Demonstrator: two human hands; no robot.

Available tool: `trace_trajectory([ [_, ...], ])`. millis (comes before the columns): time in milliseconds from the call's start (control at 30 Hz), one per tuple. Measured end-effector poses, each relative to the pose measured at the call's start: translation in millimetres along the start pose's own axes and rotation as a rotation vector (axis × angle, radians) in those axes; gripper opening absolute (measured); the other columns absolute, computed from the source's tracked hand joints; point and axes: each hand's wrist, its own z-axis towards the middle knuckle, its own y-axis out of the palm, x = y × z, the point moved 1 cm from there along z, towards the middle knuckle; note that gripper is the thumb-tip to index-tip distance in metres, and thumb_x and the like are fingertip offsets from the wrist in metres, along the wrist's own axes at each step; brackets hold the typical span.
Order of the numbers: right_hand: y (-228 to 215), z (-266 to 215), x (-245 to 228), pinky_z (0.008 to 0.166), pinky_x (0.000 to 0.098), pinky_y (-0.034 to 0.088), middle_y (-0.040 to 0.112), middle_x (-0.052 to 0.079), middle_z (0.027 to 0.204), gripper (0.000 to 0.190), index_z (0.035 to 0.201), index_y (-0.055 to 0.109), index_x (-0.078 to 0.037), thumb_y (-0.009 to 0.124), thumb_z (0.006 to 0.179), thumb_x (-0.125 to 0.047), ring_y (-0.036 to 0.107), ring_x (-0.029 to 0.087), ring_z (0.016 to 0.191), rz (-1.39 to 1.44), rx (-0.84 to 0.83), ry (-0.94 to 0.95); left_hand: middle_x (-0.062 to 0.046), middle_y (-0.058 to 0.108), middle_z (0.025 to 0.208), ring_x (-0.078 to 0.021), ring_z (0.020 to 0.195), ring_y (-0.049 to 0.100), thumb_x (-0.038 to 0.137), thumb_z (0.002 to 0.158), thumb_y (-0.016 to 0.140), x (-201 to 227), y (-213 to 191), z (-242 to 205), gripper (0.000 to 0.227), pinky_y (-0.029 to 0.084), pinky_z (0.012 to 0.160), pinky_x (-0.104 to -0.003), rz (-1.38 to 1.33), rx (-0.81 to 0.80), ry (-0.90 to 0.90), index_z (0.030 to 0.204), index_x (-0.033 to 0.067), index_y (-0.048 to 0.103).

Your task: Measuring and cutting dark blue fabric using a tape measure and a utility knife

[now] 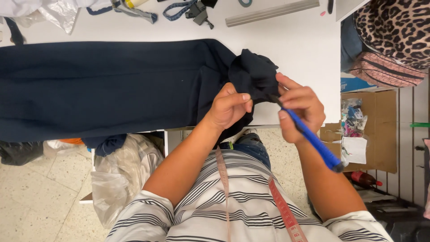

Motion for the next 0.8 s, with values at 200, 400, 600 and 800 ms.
trace_trajectory([
  [200, 4.1, -12.8, 11.2, 0.101, 0.0525, 0.057, 0.057, 0.017, 0.097, 0.024, 0.103, 0.052, 0.005, 0.065, 0.101, -0.015, 0.064, 0.052, 0.121, 0.021, 0.124, 0.095, -0.017, 0.076, 0.091, -0.0209, 0.098, 0.069, 0.006, 0.083, 0.063, -21.1, -33.3, 0.3, 0.028, 0.05, 0.099, -0.032, -0.091, -0.052, 0.015, 0.064, -0.0118, 0.072],
  [400, 14.5, -4.4, -3.6, 0.1, 0.0552, 0.055, 0.065, 0.021, 0.093, 0.019, 0.1, 0.062, 0.01, 0.073, 0.094, -0.005, 0.063, 0.054, 0.121, -0.06, 0.081, 0.067, -0.018, 0.076, 0.093, -0.0223, 0.105, 0.068, 0.005, 0.083, 0.061, -28.9, -41.5, -3.9, 0.027, 0.047, 0.106, -0.036, -0.104, -0.078, 0.014, 0.067, -0.013, 0.073],
  [600, 15.4, -3.2, -9.1, 0.098, 0.0518, 0.056, 0.07, 0.018, 0.092, 0.012, 0.097, 0.071, 0.006, 0.075, 0.091, -0.004, 0.062, 0.05, 0.123, -0.145, -0.004, 0.04, -0.021, 0.074, 0.088, -0.0242, 0.101, 0.068, 0.006, 0.081, 0.061, -31.3, -41.6, -5.1, 0.029, 0.046, 0.107, -0.038, -0.104, -0.103, 0.033, 0.063, -0.014, 0.071],
  [800, 0.0, -14.8, -2.5, 0.102, 0.051, 0.055, 0.07, 0.019, 0.086, 0.015, 0.091, 0.07, 0.004, 0.076, 0.087, -0.009, 0.064, 0.051, 0.119, -0.076, -0.063, 0.114, -0.019, 0.071, 0.079, -0.0225, 0.092, 0.067, 0.006, 0.076, 0.06, -25.8, -43.2, -14.2, 0.026, 0.051, 0.095, -0.035, -0.1, -0.101, -0.017, 0.06, -0.0124, 0.07],
])
